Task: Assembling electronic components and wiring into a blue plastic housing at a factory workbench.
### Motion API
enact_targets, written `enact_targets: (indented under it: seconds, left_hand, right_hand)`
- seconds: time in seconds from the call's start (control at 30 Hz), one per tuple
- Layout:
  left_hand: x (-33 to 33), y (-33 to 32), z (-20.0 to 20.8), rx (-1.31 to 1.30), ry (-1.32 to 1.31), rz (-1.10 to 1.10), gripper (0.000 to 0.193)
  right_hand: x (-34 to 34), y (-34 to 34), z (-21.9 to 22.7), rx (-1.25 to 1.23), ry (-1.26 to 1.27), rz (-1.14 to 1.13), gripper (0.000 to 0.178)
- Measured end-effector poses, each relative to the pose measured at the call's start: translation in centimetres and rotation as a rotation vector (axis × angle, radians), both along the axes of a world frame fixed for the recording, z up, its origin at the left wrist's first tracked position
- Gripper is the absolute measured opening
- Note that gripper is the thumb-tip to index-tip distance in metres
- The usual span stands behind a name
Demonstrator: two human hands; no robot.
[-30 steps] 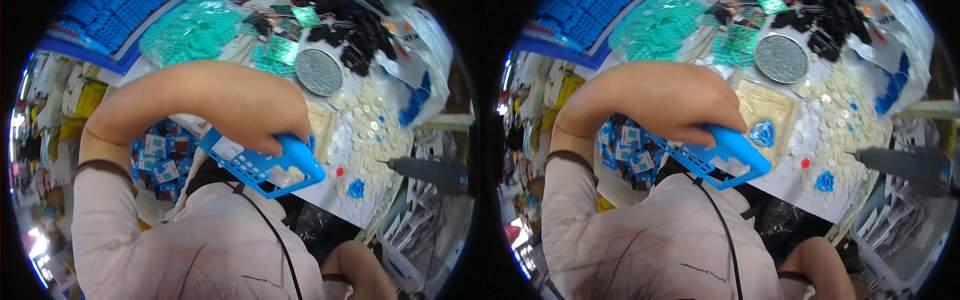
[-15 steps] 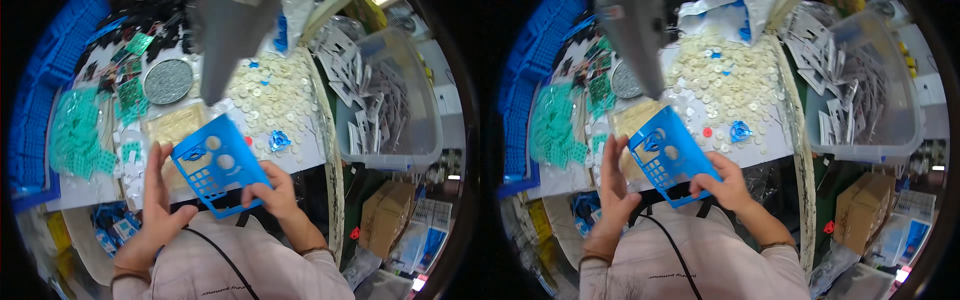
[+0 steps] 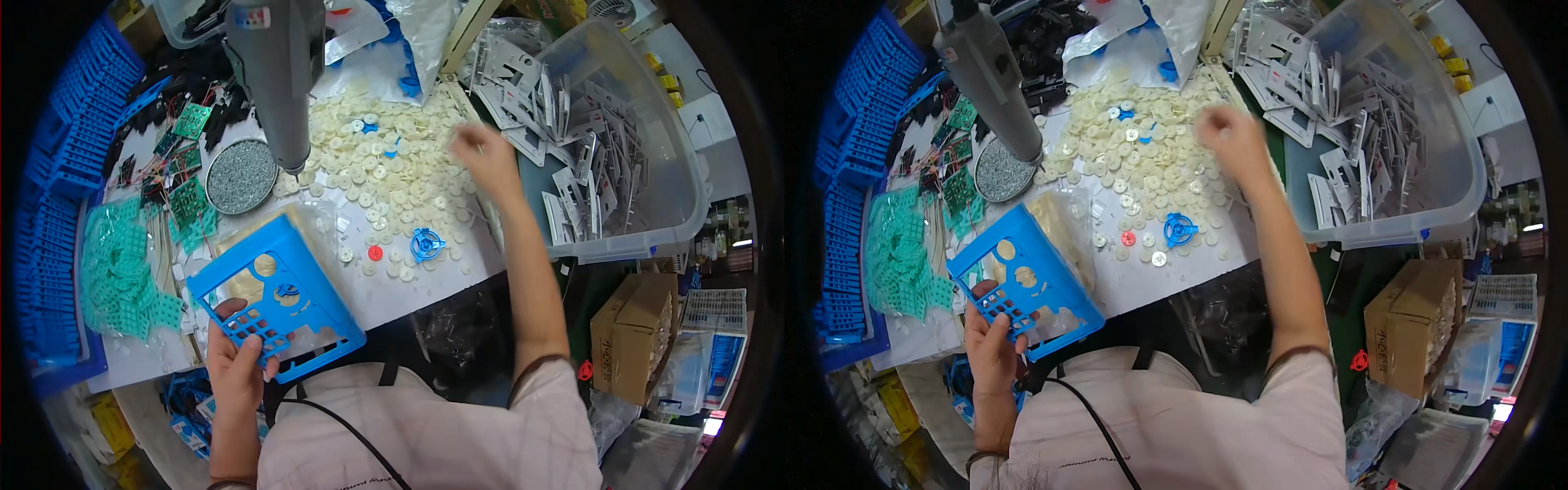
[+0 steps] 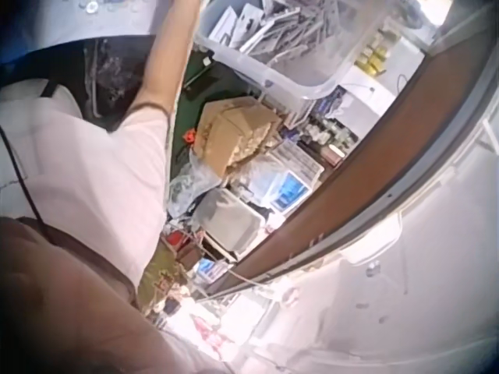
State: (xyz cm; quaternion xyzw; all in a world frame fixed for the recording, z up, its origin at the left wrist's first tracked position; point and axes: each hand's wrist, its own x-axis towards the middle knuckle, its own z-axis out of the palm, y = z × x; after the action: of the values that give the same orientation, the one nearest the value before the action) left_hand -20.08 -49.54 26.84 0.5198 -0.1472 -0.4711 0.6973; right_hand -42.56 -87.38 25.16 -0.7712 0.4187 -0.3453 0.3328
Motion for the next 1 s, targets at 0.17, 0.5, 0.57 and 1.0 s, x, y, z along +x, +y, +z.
enact_targets:
  seconds: [0.17, 0.5, 0.57, 1.0]
  left_hand:
    - [-0.8, -0.7, 0.5, 0.068, -0.04, -0.013, 0.059]
    - [-0.4, -0.4, 0.7, 0.072, 0.007, 0.048, 0.064]
    - [0.2, -0.6, 0.4, 0.048, 0.031, -0.019, 0.067]
    - [0.1, -1.7, 2.0, 0.051, 0.585, -0.123, 0.071]
  right_hand:
    - [-3.7, -15.7, -6.0, -0.636, 0.824, -0.426, 0.028]
    - [-11.9, -12.9, 0.9, -0.545, 0.102, -0.868, 0.024]
    - [-11.8, -7.0, 2.4, -0.43, -0.283, -0.714, 0.026]
    - [8.7, 22.8, 11.1, -1.097, 0.27, 1.096, 0.018]
